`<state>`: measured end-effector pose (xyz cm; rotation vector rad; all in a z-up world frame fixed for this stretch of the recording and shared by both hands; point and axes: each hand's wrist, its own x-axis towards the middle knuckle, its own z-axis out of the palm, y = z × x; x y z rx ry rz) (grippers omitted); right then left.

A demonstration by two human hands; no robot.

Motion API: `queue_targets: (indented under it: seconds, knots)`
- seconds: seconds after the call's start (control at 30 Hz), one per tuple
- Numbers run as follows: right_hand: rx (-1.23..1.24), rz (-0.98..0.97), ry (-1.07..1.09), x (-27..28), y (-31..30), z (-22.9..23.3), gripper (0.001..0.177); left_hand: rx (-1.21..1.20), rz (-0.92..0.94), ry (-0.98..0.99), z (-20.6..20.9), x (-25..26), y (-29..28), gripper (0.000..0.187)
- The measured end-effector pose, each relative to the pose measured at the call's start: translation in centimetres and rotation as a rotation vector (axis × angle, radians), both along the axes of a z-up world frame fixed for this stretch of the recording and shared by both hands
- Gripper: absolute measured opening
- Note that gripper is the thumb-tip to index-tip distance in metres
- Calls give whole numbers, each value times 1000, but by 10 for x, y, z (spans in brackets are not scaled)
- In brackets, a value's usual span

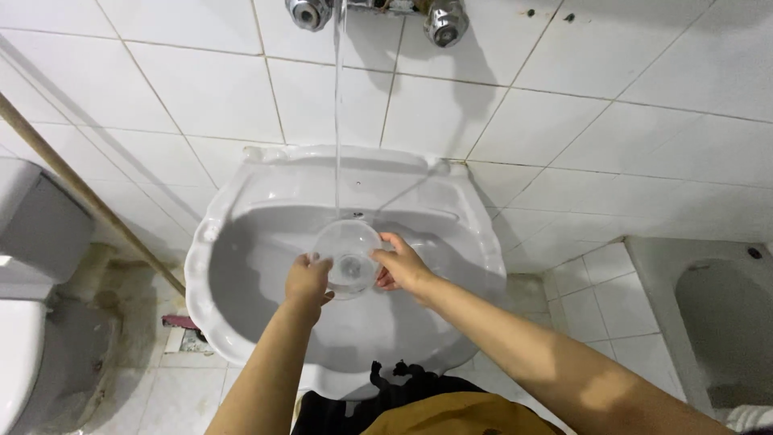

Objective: The person washes their hands and rinses a plastic cup in a bathroom sink.

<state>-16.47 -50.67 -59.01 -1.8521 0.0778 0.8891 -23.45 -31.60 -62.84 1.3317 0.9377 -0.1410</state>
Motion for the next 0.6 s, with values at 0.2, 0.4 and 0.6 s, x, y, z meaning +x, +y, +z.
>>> queue_targets:
  seconds: [0.2, 0.4, 0.6]
  knots:
    - [-129, 111, -768, 81, -6, 21, 87, -71, 74, 60, 14, -5, -8, 43]
    - [-15, -259, -1513, 156, 25, 172, 98, -121, 171, 47, 30, 6, -17, 50]
    - [500, -446, -734, 159, 36, 203, 70, -52, 173, 49, 24, 1, -9, 59]
